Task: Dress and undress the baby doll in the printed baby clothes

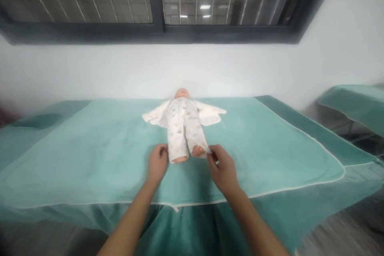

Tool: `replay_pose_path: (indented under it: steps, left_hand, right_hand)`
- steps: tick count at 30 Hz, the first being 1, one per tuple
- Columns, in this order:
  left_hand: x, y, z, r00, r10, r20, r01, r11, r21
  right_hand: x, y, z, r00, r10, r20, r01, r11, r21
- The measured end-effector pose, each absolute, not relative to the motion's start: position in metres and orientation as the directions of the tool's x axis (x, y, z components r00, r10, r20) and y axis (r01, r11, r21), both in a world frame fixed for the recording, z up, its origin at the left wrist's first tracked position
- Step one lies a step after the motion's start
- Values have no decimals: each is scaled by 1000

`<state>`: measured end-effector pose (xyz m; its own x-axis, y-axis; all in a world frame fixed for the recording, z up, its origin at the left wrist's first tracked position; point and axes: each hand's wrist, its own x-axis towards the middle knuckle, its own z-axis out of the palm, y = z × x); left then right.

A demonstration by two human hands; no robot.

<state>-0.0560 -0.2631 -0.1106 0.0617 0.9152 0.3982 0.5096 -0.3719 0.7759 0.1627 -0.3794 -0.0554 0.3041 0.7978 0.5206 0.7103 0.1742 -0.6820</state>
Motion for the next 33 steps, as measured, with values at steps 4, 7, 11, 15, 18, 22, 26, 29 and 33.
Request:
replay_pose_path:
  steps: [4,7,11,15,18,22,26,29,33]
  left_hand:
    - [-56,-264,-111,65,909,412,520,-383,764]
    - [-56,-263,-111,73,903,424,522,-397,755]
    - [-57,-263,-112,85,895,439,520,-416,747]
    - [-57,-262,-112,98,891,444,517,-427,742]
    - [-56,-263,-111,101,891,443,514,-428,744]
    - [-56,-264,-110,102,890,445,502,-432,749]
    - [-56,-264,-110,105,887,449,501,-437,747]
    - [-55,-264,-108,104,890,443,500,-432,751]
    - [-54,-265,-107,103,892,439,496,-429,755]
  right_hand:
    - [158,-380,-64,256,829,497,791,115,-601]
    - [152,-376,-71,221,858,465,822,93,-562]
    - [147,-371,-72,162,866,474,850,121,-513]
    - [145,-367,-64,163,820,549,845,171,-507]
    - [143,-367,-58,163,796,583,829,210,-518]
    - [146,-372,-62,80,802,592,847,259,-465]
    - [153,-380,-78,43,815,577,871,252,-422]
    - [152,-382,-85,104,811,575,864,212,-456]
    - [145,-378,-90,302,851,430,780,38,-624]
